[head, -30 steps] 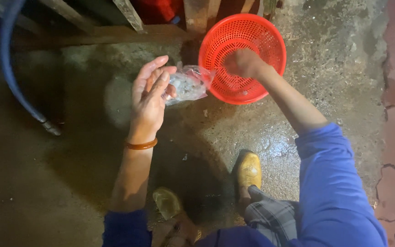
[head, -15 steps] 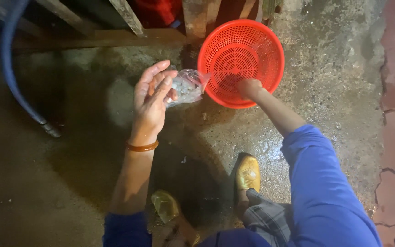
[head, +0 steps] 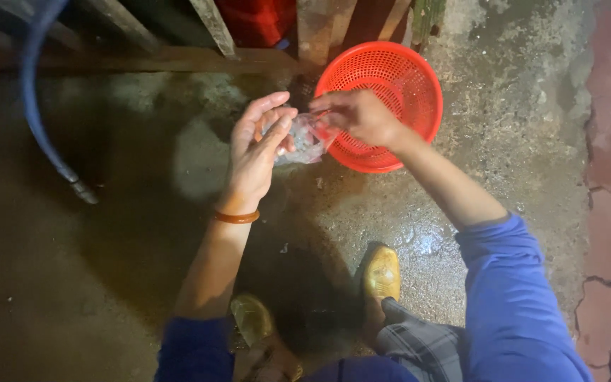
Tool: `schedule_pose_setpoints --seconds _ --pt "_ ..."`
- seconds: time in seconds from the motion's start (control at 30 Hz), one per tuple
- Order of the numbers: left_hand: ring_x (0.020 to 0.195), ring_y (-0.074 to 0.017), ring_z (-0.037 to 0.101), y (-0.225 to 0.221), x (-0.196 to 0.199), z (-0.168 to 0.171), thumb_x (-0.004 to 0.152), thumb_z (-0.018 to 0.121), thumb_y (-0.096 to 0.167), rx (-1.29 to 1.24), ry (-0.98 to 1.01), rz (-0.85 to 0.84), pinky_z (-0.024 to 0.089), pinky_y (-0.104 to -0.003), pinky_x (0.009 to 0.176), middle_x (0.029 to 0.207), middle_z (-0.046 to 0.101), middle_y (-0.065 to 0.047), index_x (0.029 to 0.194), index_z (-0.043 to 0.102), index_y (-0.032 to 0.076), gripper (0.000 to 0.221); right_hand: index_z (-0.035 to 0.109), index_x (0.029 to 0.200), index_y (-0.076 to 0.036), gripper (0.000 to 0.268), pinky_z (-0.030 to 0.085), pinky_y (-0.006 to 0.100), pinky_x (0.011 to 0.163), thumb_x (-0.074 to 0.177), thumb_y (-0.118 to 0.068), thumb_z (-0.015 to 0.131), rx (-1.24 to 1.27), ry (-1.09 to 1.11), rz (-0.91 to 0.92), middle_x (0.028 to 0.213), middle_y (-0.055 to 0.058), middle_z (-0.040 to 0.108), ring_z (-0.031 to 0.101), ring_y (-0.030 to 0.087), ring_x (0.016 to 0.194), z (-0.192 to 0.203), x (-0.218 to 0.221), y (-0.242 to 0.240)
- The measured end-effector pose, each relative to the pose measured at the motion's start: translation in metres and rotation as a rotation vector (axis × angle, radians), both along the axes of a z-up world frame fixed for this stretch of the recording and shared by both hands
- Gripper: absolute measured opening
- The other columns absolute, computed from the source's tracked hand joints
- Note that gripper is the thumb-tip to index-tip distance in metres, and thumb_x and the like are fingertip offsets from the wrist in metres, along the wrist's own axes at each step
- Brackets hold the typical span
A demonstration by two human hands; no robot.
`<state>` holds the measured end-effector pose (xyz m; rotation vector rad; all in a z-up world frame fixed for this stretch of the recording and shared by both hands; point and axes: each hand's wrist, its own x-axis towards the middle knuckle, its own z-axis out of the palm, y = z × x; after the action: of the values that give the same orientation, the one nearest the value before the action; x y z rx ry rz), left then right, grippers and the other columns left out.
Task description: The person is sorting shrimp from a red basket on the floor and placing them into small plastic bags, which are then tied on a stainless steel table.
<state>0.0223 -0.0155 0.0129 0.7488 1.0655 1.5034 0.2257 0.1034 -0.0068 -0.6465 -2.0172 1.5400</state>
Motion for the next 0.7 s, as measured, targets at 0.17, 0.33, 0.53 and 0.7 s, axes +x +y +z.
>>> schedule_pose_setpoints --seconds 0.17,0.33,0.53,0.7 --pt "0.062 -0.0121 0.063 -0.010 -0.011 0.012 0.101 0.070 0.013 -0.002 0.012 0.000 0.046 -0.019 0.056 0.112 0.067 -0.017 0.138 0.060 0.005 0.039 0.068 0.111 -0.010 0.034 0.061 0.042 0.071 0.081 0.006 0.063 0.356 -0.232 0.069 0.082 0.006 0.075 0.076 0.030 0.079 0.012 -0.017 -0.019" --pt "0.061 -0.0114 0.061 -0.014 -0.032 0.018 0.099 0.069 0.008 0.047 0.024 -0.014 0.044 -0.019 0.054 0.110 0.068 -0.017 0.138 0.059 0.004 0.040 0.055 0.127 -0.011 0.052 0.059 0.058 0.076 0.076 -0.007 0.065 0.583 -0.538 0.264 0.095 0.012 0.076 0.074 0.040 0.080 -0.035 0.015 -0.023" --pt "0.062 -0.0077 0.056 -0.020 -0.083 0.024 0.085 0.061 -0.011 0.051 0.329 -0.086 0.043 -0.017 0.057 0.103 0.070 -0.015 0.135 0.062 0.008 0.054 0.044 0.142 -0.008 0.077 0.058 0.061 0.078 0.071 -0.008 0.071 0.335 -0.611 0.422 0.094 0.016 0.072 0.072 0.044 0.082 0.009 0.024 -0.024" --pt "0.084 -0.0304 0.074 -0.022 -0.101 0.022 0.090 0.059 0.003 -0.204 1.429 0.072 0.056 -0.047 0.084 0.083 0.076 0.006 0.124 0.065 0.030 0.045 0.051 0.133 0.000 0.056 0.064 0.058 0.076 0.080 0.002 0.070 -0.036 -0.310 0.460 0.082 0.024 0.071 0.075 0.043 0.076 0.077 -0.006 -0.040"
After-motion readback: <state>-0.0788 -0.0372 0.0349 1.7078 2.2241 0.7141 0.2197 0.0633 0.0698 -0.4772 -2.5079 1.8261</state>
